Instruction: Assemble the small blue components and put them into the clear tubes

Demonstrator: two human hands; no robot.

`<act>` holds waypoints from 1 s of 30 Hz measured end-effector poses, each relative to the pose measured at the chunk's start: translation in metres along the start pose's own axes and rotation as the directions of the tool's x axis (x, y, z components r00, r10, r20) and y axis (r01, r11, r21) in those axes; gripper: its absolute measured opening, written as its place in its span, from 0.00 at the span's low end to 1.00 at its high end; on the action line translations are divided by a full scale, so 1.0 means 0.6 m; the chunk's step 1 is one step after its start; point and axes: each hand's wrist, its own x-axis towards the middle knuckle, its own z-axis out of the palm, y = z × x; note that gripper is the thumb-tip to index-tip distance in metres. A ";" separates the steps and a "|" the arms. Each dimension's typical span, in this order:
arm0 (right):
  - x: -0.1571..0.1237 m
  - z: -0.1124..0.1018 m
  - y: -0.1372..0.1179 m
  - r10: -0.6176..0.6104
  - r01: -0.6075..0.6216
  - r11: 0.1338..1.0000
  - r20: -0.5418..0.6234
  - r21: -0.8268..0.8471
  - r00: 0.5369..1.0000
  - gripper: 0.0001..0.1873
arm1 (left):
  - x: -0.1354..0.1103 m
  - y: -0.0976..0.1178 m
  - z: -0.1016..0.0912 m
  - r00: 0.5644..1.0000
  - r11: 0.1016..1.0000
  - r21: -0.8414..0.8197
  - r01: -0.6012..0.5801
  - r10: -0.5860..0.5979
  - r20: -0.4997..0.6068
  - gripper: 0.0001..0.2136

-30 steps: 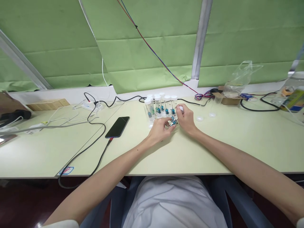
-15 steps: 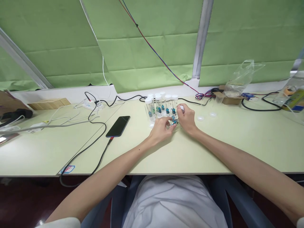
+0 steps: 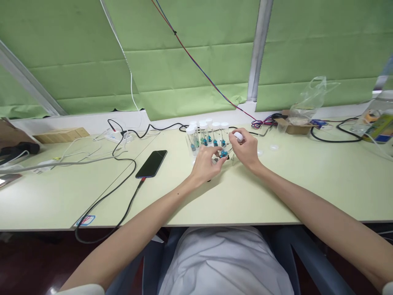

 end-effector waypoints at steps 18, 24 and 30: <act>0.013 -0.015 0.028 0.128 -0.158 0.974 0.181 0.164 0.975 0.17 | 0.003 -0.001 -0.007 0.999 0.977 -0.204 -0.054 0.053 -0.008 0.13; 0.016 -0.015 0.028 0.144 -0.169 0.979 0.196 0.116 0.970 0.14 | 0.005 0.000 -0.011 0.999 0.983 -0.183 -0.034 0.039 0.024 0.14; 0.014 -0.017 0.029 0.091 -0.104 0.994 0.247 0.042 0.965 0.15 | 0.007 0.000 -0.017 0.998 0.986 -0.161 -0.034 0.042 0.044 0.13</act>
